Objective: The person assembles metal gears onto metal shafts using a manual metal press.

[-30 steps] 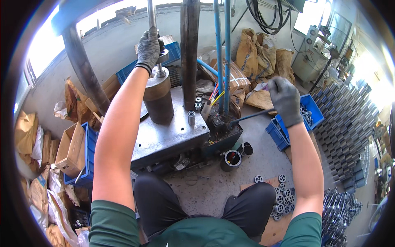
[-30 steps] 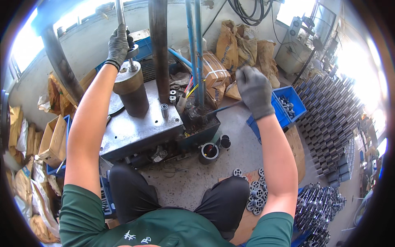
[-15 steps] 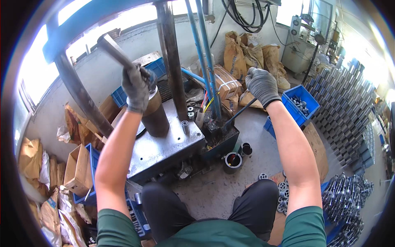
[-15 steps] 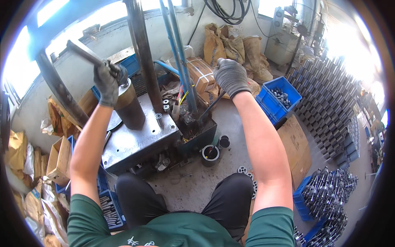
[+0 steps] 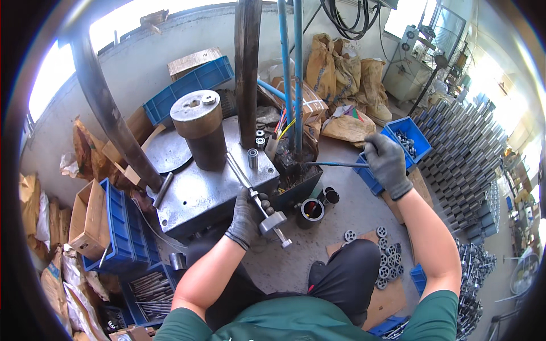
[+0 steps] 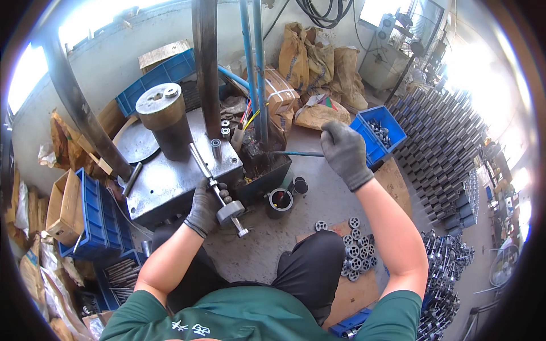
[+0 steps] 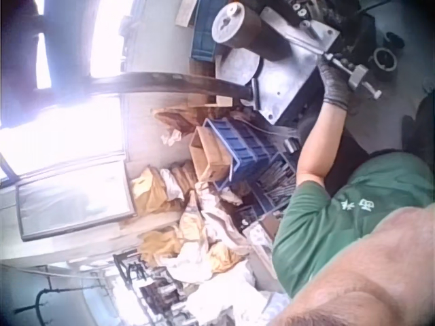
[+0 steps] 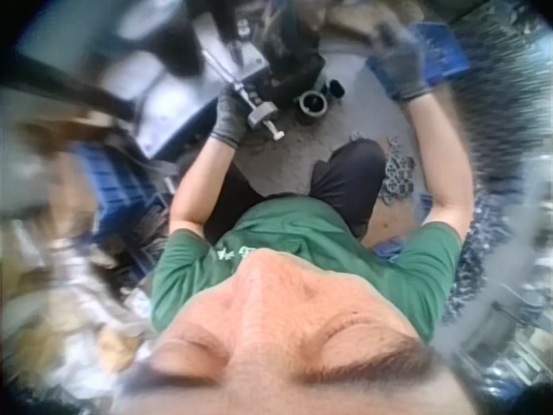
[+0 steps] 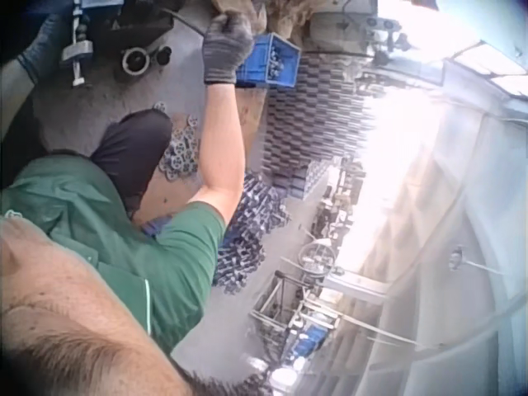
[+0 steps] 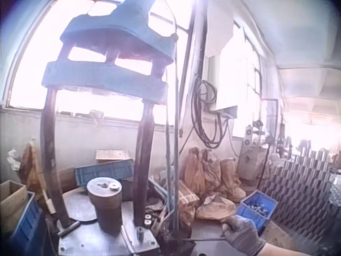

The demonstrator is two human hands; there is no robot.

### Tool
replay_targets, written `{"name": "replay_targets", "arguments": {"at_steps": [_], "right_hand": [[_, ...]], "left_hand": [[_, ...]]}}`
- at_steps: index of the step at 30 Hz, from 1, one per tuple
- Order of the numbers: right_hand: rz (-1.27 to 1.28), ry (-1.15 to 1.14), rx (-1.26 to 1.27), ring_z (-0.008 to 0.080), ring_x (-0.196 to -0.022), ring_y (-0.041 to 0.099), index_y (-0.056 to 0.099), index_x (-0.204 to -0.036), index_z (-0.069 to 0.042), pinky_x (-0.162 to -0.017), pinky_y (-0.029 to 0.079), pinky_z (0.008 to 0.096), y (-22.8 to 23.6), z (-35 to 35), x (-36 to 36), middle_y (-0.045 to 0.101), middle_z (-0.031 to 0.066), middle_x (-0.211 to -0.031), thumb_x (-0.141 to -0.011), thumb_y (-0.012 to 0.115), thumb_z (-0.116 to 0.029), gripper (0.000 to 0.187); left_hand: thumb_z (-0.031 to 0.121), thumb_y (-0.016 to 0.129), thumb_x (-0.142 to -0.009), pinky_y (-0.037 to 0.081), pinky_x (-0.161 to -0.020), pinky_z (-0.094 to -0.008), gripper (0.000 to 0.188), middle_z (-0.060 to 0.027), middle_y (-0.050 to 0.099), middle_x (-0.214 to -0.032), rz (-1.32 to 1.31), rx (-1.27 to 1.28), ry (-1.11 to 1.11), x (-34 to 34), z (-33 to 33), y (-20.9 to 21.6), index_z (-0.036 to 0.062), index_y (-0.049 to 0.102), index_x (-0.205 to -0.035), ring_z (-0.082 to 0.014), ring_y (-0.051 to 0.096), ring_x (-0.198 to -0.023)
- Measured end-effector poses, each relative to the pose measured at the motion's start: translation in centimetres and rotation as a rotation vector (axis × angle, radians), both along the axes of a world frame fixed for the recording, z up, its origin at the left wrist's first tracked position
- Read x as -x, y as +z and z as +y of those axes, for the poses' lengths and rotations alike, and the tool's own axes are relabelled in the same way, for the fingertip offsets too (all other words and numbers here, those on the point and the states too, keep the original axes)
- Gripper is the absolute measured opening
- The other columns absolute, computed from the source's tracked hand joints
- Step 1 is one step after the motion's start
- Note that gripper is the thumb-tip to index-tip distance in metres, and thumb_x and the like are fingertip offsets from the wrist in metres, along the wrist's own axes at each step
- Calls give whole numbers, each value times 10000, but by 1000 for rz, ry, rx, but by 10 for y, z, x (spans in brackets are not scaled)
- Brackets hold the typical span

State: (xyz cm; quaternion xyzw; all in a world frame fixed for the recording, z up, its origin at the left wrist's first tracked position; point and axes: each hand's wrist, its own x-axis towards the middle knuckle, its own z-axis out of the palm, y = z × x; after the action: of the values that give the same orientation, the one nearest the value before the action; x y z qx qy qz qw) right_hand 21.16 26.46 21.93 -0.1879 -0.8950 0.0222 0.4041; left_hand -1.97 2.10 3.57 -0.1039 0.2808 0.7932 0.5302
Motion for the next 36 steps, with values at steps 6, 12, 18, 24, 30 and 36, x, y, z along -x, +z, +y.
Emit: {"name": "replay_targets", "arguments": {"at_steps": [6, 12, 18, 24, 30, 36], "right_hand": [[302, 214, 441, 226, -922, 741, 675, -1173, -23, -823, 590, 347, -55, -46, -28, 733, 104, -1030, -947, 659, 36, 234], [873, 245, 1031, 160, -1141, 609, 507, -1446, -107, -1022, 511, 312, -135, -87, -22, 621, 62, -1314, -953, 685, 17, 539], [409, 71, 1909, 126, -828, 639, 697, -1093, -143, -708, 546, 353, -238, -161, 11, 698, 50, -964, -1038, 572, -451, 337], [128, 319, 2280, 102, -632, 582, 726, -988, -240, -542, 442, 264, -240, -196, 9, 698, -29, -805, -1017, 462, -716, 545], [278, 278, 2028, 221, -749, 655, 729, -1012, -193, -586, 518, 410, -207, -192, -12, 685, 46, -852, -957, 544, -683, 526], [222, 162, 2086, 294, -708, 632, 715, -1008, -116, -587, 513, 503, -188, -186, -39, 654, 111, -854, -923, 591, -568, 475]], "left_hand": [[385, 550, -975, 554, -630, -399, 302, -64, 590, -754, -74, -27, -147, 36, 22, -19, 95, 553, -891, -217, 586, -632], [570, 496, -1036, 536, -648, -374, 491, -47, 565, -755, -78, -103, -131, 43, 27, -35, 84, 554, -995, -198, 582, -683], [491, 615, -1003, 505, -621, -310, 384, -9, 554, -728, 59, 54, -56, -16, 3, -34, 110, 599, -958, -158, 527, -611], [549, 646, -1001, 439, -617, -307, 491, 1, 489, -656, 242, 148, -192, -72, -11, -43, 58, 633, -1001, -127, 468, -608], [485, 481, -1089, 451, -1020, -371, 532, -46, 602, -1110, 826, 10, -291, -79, -21, -29, 42, 567, -1371, -173, 578, -1053], [418, 479, -1101, 486, -1028, -398, 505, -96, 552, -1379, 1780, -43, -347, -60, -41, -63, 47, 524, -1441, -240, 601, -1130]]}}
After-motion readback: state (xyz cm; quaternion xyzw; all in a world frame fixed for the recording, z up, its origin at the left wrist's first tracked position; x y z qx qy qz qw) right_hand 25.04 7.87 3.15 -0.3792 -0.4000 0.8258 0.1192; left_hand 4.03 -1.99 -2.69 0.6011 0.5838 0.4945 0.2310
